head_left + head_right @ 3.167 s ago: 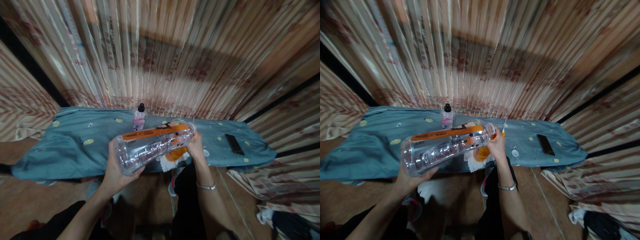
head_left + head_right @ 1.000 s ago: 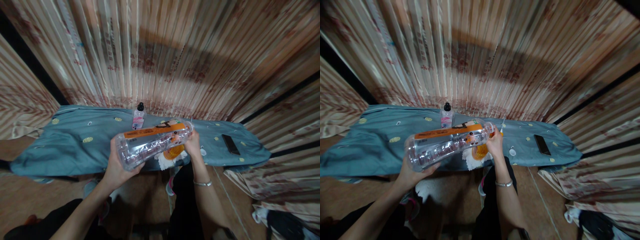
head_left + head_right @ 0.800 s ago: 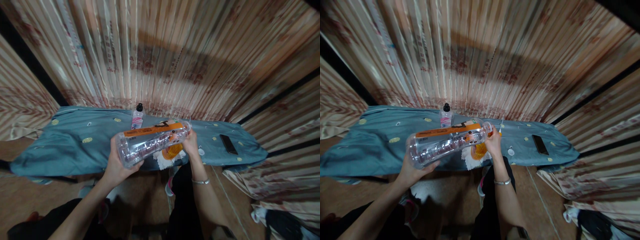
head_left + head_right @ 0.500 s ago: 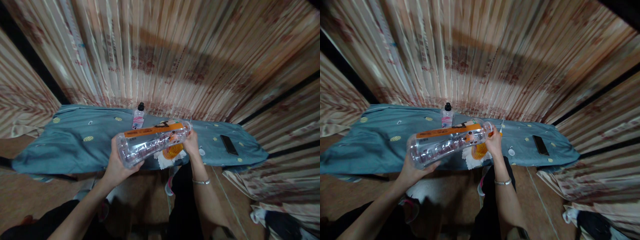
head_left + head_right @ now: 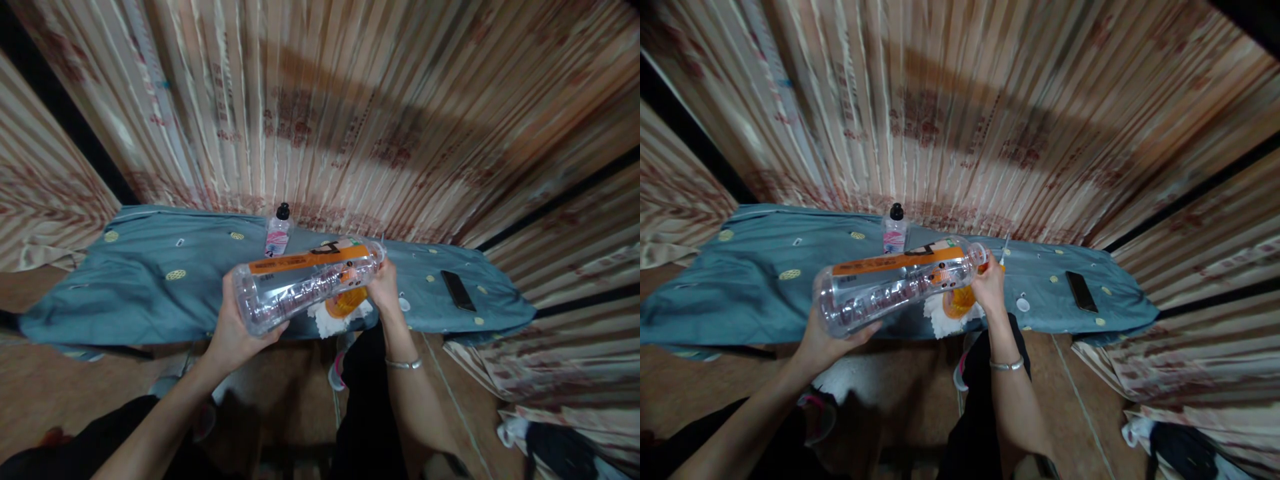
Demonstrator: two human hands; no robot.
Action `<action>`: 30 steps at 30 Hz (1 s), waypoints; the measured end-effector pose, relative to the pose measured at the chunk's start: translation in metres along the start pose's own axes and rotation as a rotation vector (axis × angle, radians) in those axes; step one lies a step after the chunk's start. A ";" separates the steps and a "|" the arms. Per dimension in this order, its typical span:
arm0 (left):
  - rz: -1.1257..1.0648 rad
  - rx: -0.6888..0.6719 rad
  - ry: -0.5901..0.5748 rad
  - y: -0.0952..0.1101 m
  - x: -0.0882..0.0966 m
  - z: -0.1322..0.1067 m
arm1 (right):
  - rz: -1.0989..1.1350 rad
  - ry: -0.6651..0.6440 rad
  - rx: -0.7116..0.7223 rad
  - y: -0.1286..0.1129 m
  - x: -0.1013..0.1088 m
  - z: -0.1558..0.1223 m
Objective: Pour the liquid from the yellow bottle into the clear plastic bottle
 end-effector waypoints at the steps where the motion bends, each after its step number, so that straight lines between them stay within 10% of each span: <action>1: -0.005 0.001 0.004 0.001 0.000 0.000 | -0.004 0.000 -0.001 0.000 0.001 0.000; 30: 0.067 0.067 -0.017 0.013 0.003 0.000 | -0.051 -0.021 -0.013 -0.005 0.000 -0.001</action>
Point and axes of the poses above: each hand's wrist, its own z-axis towards the middle knuckle, its own x-axis out of the back of the hand, y = z × x, the point moved 4 cm from there along z, towards the middle knuckle, and after that the axes turned 1 degree about -y, right-handed, at the moved point
